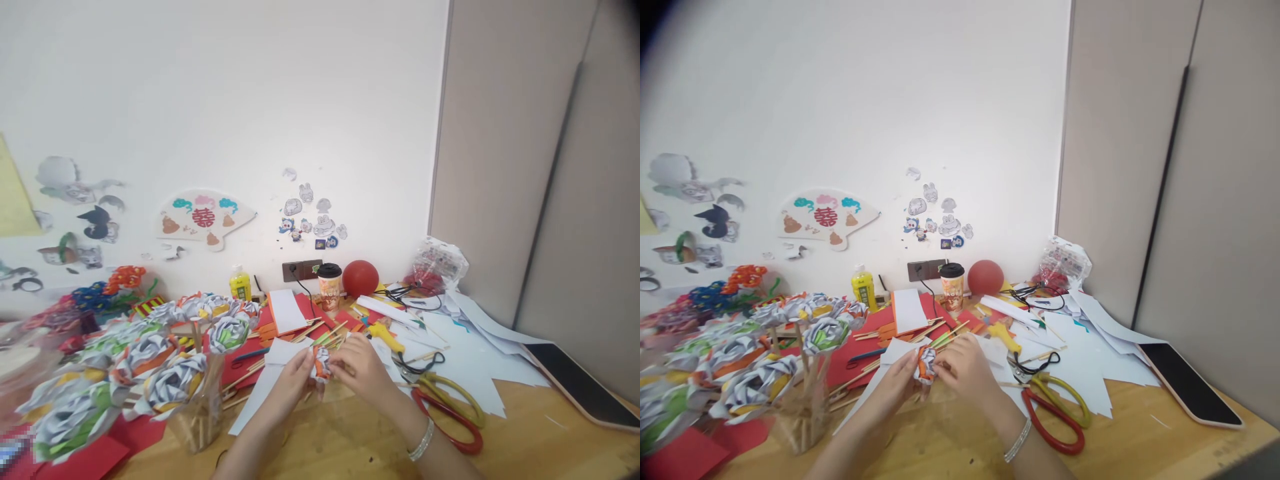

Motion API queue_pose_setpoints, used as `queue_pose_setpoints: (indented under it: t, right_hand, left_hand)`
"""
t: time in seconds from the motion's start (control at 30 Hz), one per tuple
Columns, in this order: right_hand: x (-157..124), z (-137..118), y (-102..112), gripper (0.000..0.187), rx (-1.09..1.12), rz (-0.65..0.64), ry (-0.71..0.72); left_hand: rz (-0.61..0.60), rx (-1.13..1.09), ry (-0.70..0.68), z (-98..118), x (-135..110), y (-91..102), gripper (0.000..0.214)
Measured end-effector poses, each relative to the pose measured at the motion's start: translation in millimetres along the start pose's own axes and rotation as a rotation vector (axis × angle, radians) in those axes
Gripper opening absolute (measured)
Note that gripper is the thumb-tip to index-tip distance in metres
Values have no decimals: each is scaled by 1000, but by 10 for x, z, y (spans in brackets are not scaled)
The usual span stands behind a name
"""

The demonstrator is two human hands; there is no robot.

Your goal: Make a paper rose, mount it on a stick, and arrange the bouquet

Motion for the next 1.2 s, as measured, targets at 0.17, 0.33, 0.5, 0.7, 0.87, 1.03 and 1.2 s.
queue_pose_setpoints:
  t: [0.17,0.33,0.5,0.7,0.87,1.03,1.2]
  right_hand:
    - [-28,9,-60,33,-129,55,125]
    - [-19,17,-26,26,106,37,-16]
    - [-16,14,-2,20,189,69,-22]
    - [-56,-27,-101,34,-106,11,255]
    - [-83,-12,-118,36,-42,31,217]
    - [-97,-31,-78,36,-90,88,240]
    - [-104,-48,-54,35,-245,64,329]
  left_hand:
    - [12,-28,-9,-12,8,-26,41]
    - [6,-104,-49,-1,6,-44,42]
    - [34,-142,-73,51,-12,-56,41]
    - [71,-247,-124,106,-12,-53,38]
    - [77,-274,-172,111,-11,-48,34]
    - [16,-258,-227,98,-14,-45,36]
    - [54,-296,-224,93,-33,-42,32]
Point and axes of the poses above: each hand's wrist, its own x-axis towards the middle knuckle, its own y-axis out of the back of the hand, z = x × y, the point moved 2 cm from there along x, towards the middle knuckle, and after that the axes turned 1 degree about -z, right-handed, at the moved point
